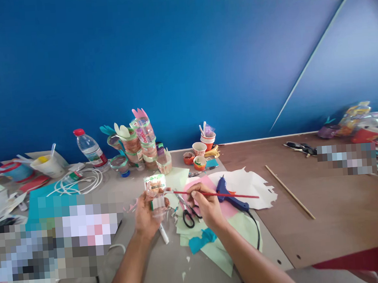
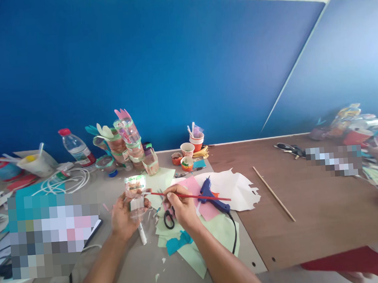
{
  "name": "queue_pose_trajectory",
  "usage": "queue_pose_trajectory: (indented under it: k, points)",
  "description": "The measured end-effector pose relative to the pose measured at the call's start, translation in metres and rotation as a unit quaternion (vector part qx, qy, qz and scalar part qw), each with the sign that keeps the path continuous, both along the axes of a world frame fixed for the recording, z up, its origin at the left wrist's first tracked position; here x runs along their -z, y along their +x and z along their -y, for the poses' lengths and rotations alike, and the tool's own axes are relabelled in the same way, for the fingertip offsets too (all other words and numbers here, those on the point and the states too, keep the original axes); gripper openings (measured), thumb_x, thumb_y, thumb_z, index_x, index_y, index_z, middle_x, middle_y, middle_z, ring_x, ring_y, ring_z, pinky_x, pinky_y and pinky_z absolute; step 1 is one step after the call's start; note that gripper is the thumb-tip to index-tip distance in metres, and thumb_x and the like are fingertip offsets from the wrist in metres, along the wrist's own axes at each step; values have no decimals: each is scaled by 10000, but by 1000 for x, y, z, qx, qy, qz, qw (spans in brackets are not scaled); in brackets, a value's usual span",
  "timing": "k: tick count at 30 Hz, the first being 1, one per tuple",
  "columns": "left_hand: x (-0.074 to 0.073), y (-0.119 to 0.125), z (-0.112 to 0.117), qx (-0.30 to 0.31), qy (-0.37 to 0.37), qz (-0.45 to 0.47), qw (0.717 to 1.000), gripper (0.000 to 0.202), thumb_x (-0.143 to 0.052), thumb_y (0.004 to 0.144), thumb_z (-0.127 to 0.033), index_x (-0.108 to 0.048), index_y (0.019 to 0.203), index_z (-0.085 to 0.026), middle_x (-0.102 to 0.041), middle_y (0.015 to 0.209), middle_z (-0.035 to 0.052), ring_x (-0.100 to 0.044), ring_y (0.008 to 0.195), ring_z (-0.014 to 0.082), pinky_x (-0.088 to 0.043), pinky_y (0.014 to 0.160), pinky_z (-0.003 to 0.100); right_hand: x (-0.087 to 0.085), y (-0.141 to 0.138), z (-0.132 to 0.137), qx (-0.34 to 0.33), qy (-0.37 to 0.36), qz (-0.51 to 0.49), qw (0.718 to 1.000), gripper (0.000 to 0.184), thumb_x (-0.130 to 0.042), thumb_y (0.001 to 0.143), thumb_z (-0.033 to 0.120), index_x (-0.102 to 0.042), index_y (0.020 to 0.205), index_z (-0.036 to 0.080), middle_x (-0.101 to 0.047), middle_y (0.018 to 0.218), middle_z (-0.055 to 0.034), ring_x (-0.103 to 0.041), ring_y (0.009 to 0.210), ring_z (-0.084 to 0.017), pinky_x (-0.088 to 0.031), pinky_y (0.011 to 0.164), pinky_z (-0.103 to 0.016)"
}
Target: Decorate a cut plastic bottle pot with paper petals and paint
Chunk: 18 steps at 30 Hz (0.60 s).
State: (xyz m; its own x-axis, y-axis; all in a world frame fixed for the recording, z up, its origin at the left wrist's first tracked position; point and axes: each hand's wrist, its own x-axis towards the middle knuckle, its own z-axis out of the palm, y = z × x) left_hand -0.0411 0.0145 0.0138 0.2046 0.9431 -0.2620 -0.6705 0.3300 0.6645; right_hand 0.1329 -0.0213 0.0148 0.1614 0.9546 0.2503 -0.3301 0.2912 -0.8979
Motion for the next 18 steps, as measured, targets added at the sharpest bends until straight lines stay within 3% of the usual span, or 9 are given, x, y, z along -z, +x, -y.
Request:
queue_pose_trajectory:
  k: [6,10,14,18]
  points:
    - [2,-2,1,11,37,-13,999,273,-543,766,-296,-634,977,-147,-715,853,107,-625,554,184,-504,535,307,1,2,-2,14,12,-34,999,112,-593,793,267,-653,778,174,-624,650,-3,-534,515,-106,-437,501,-245]
    - [2,-1,1,12,30,-10,999,241,-524,773,-308,-645,866,-122,-714,852,133,-617,553,183,-489,517,294,1,2,-1,2,-5,-43,999,103,-592,782,247,-648,732,176,-599,598,10,-507,481,-99,-396,447,-224]
    - [2,1,2,21,28,1,999,270,-503,797,-303,-647,958,-139,-717,841,114,-633,584,191,-497,537,295,-1,3,-2,6,21,-51,998,108,-598,791,268,-661,782,181,-632,652,-3,-540,509,-110,-435,492,-250]
    - [3,0,2,8,18,-5,1000,228,-517,780,-289,-647,858,-119,-707,766,110,-626,553,191,-504,544,306,-3,3,-1,2,3,-32,999,101,-590,774,233,-651,715,178,-604,590,12,-500,465,-94,-401,447,-226]
